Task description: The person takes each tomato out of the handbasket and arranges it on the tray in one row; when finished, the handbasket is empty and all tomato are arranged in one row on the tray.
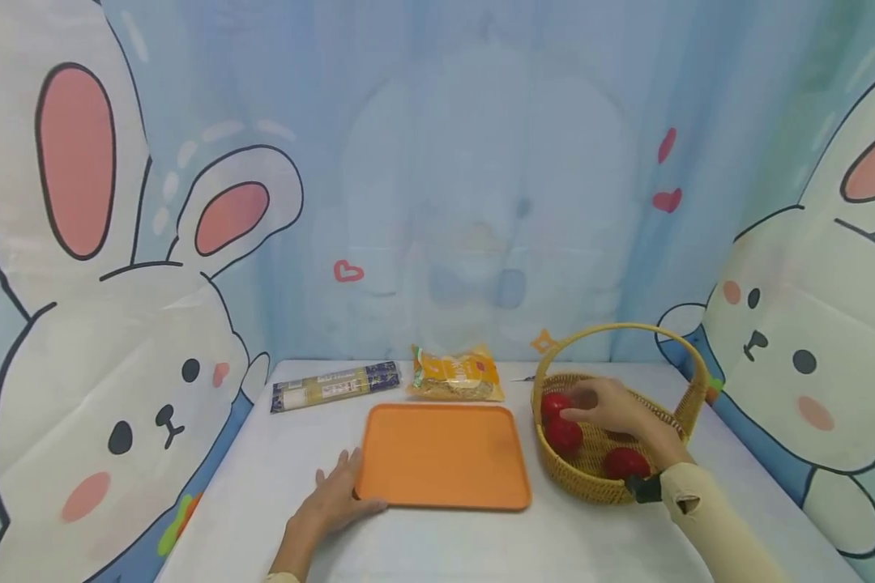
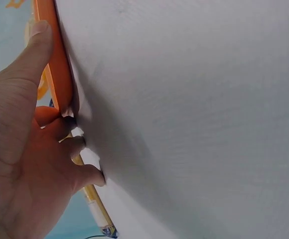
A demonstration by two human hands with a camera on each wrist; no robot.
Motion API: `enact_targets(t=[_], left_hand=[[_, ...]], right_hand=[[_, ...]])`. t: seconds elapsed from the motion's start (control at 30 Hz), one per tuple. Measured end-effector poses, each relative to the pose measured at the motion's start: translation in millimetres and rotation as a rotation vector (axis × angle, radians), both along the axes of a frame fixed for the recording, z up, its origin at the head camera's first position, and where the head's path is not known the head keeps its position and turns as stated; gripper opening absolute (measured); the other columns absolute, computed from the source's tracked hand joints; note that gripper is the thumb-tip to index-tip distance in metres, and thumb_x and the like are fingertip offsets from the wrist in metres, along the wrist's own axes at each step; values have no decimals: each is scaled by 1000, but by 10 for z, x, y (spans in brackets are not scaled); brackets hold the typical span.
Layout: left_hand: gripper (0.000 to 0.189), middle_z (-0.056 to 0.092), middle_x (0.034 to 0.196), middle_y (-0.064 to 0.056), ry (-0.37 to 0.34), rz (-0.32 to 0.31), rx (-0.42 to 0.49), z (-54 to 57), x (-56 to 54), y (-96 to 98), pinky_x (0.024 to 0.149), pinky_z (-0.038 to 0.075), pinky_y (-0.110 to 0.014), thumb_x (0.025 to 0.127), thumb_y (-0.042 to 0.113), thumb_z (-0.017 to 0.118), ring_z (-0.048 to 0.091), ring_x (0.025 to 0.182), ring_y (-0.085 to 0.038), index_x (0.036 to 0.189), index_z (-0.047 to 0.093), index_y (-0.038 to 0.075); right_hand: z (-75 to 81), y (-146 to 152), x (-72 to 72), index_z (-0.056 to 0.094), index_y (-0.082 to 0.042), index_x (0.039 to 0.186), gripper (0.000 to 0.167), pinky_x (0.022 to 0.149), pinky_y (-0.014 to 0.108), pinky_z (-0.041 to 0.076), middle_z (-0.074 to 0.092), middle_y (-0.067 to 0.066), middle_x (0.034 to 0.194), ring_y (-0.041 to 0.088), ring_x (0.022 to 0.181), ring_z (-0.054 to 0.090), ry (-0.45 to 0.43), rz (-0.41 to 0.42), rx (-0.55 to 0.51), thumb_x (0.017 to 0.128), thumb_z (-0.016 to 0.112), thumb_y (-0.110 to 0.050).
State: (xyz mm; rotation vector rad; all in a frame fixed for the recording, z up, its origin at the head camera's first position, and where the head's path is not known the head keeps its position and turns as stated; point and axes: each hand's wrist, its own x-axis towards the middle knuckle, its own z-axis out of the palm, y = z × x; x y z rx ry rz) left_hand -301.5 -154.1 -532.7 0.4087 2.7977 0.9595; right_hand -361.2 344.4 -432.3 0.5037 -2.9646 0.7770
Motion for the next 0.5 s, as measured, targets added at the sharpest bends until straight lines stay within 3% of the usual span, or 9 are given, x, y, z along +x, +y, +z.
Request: enact_targets(t=[0.1, 0.2, 0.3, 0.4, 0.5], left_hand=[[108, 30, 170, -34, -2, 4, -20, -2, -3, 6, 124, 5, -81, 92, 46, 86, 20, 160, -53, 164, 29, -12], [107, 32, 169, -34, -11, 12, -27, -29, -6, 7, 124, 7, -81, 91, 45, 86, 21, 160, -54, 163, 31, -11], [107, 32, 169, -34, -7, 10, -18, -52, -16, 12, 124, 8, -81, 91, 46, 86, 22, 160, -54, 163, 31, -11], [108, 32, 169, -34, -4, -1, -13, -56, -33, 14, 124, 8, -81, 92, 48, 86, 21, 160, -53, 164, 30, -11], [108, 31, 169, -35, 3, -2, -11, -24, -43, 2, 124, 7, -81, 92, 47, 85, 21, 160, -53, 164, 30, -11]], right_hand=[[-13, 33, -87, 73, 8, 126, 56, 89, 55, 64, 77, 20, 114, 34, 101, 73, -90, -37, 29, 95, 85, -37], [-48, 15, -153, 76, 6, 113, 53, 76, 47, 65, 76, 13, 95, 26, 83, 71, -174, -78, 52, 94, 85, -42], [-93, -24, -189, 76, 4, 98, 51, 64, 36, 58, 68, 7, 79, 20, 70, 63, -236, -137, 73, 93, 84, -46], [-126, -63, -206, 67, 7, 99, 60, 68, 36, 56, 62, 10, 82, 23, 76, 59, -304, -196, 81, 94, 82, -51], [-136, -116, -222, 57, 15, 116, 76, 79, 40, 61, 60, 16, 96, 28, 89, 61, -366, -238, 68, 96, 77, -56]])
